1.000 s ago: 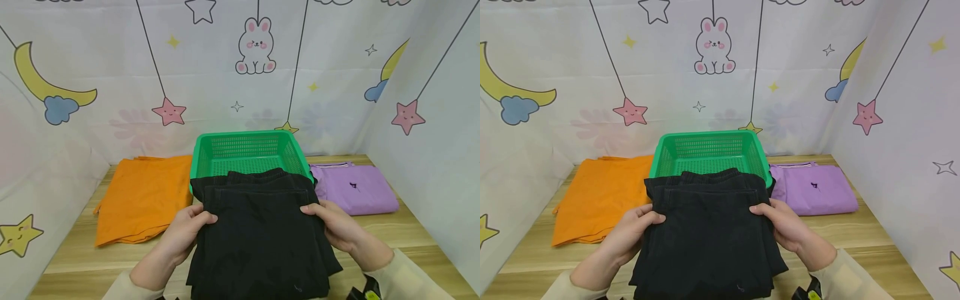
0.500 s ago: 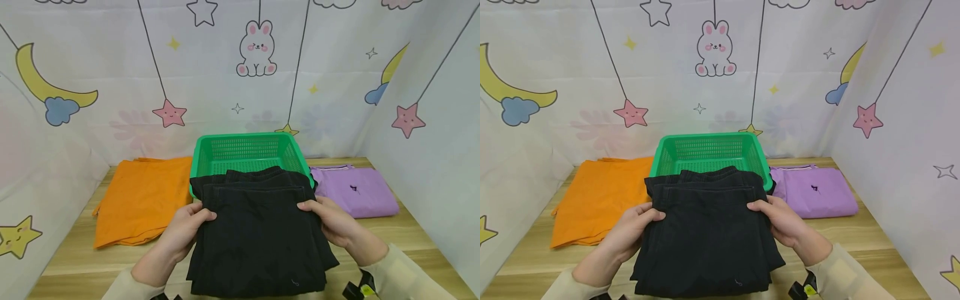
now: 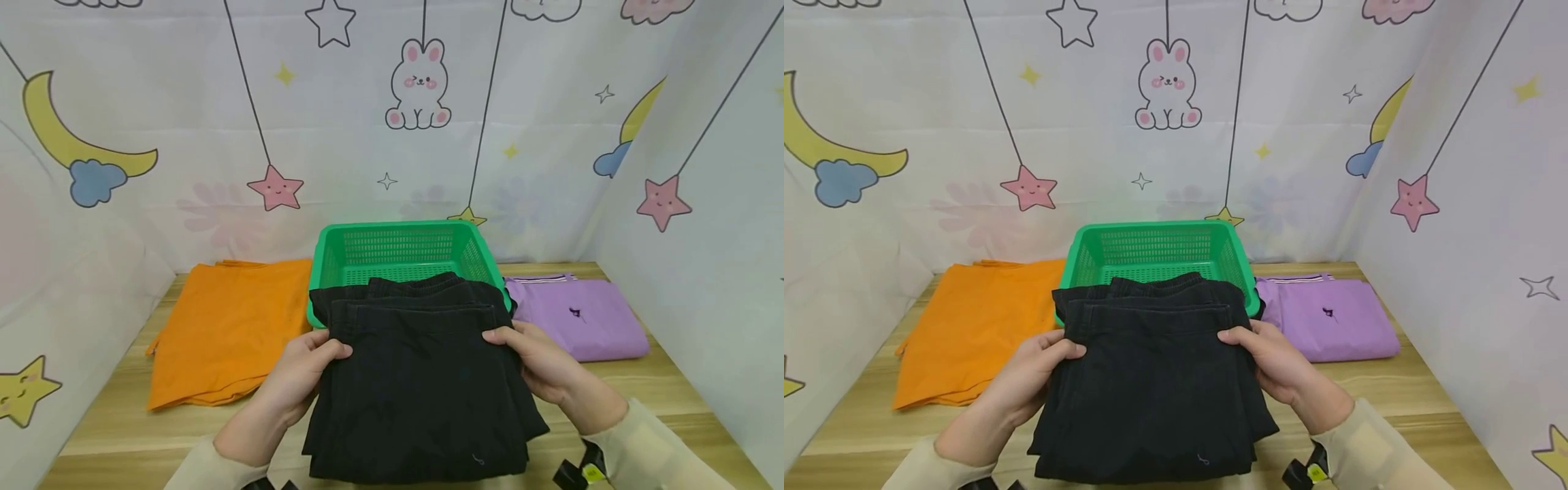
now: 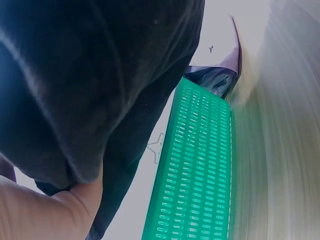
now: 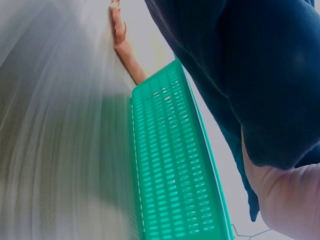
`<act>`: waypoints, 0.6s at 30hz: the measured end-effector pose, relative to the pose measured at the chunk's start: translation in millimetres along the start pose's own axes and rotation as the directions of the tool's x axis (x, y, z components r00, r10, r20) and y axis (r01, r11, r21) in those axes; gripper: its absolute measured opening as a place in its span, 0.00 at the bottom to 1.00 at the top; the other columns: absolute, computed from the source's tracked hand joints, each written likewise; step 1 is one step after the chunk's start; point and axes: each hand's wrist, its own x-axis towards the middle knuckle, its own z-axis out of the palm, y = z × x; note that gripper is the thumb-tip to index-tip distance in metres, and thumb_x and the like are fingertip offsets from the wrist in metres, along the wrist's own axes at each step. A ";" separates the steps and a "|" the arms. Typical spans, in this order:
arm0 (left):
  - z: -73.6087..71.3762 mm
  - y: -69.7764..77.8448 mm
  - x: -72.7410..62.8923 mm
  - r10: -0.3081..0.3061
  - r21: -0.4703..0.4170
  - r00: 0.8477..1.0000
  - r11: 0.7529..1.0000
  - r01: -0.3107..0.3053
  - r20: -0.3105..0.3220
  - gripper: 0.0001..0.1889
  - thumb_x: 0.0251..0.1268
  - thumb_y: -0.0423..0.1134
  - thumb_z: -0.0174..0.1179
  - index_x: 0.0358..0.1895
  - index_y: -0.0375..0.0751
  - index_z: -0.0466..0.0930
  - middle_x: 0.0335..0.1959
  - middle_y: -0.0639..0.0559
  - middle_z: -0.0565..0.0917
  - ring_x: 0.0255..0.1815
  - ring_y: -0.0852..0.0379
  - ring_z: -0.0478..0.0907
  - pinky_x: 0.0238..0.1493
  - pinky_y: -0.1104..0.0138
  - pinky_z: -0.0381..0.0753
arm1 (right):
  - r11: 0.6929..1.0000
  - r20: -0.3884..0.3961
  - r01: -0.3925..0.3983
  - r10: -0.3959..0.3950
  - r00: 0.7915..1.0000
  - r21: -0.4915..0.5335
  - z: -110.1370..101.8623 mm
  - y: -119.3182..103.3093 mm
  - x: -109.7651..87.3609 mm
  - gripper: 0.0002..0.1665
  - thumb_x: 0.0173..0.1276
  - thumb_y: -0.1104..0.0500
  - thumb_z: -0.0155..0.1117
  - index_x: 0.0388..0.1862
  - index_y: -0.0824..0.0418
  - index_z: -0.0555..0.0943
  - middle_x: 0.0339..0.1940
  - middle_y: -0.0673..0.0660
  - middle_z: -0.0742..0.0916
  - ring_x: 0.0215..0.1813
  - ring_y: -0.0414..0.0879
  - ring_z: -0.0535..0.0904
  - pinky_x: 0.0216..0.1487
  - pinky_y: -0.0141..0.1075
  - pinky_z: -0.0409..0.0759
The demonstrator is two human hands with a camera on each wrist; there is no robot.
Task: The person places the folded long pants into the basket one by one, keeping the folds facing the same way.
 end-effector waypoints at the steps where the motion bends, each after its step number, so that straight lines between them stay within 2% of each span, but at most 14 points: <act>1: -0.2 -0.1 0.1 0.002 0.000 1.000 1.000 -0.002 0.001 0.19 0.59 0.33 0.54 0.54 0.28 0.72 0.36 0.52 0.85 0.35 0.59 0.82 0.40 0.67 0.82 | 1.000 0.000 0.000 0.000 1.000 -0.002 -0.2 0.2 0.5 0.16 0.75 0.59 0.46 0.57 0.64 0.65 0.47 0.52 0.84 0.47 0.43 0.83 0.49 0.37 0.82; 10: -1.6 1.6 2.0 0.014 0.012 1.000 1.000 -0.014 0.011 0.21 0.61 0.34 0.53 0.56 0.29 0.70 0.39 0.51 0.84 0.36 0.59 0.82 0.40 0.67 0.82 | 1.000 0.018 0.000 0.000 1.000 0.001 -1.4 -0.4 4.0 0.14 0.76 0.59 0.45 0.56 0.63 0.67 0.45 0.52 0.85 0.46 0.43 0.84 0.48 0.37 0.83; 18: -0.8 3.1 4.5 0.020 0.038 0.999 0.999 -0.018 -0.032 0.18 0.61 0.34 0.54 0.54 0.30 0.73 0.39 0.50 0.84 0.37 0.58 0.82 0.41 0.67 0.81 | 1.000 0.003 0.010 -0.010 1.000 -0.017 -2.1 -1.2 6.4 0.14 0.75 0.59 0.46 0.55 0.63 0.68 0.44 0.51 0.85 0.45 0.43 0.84 0.47 0.36 0.83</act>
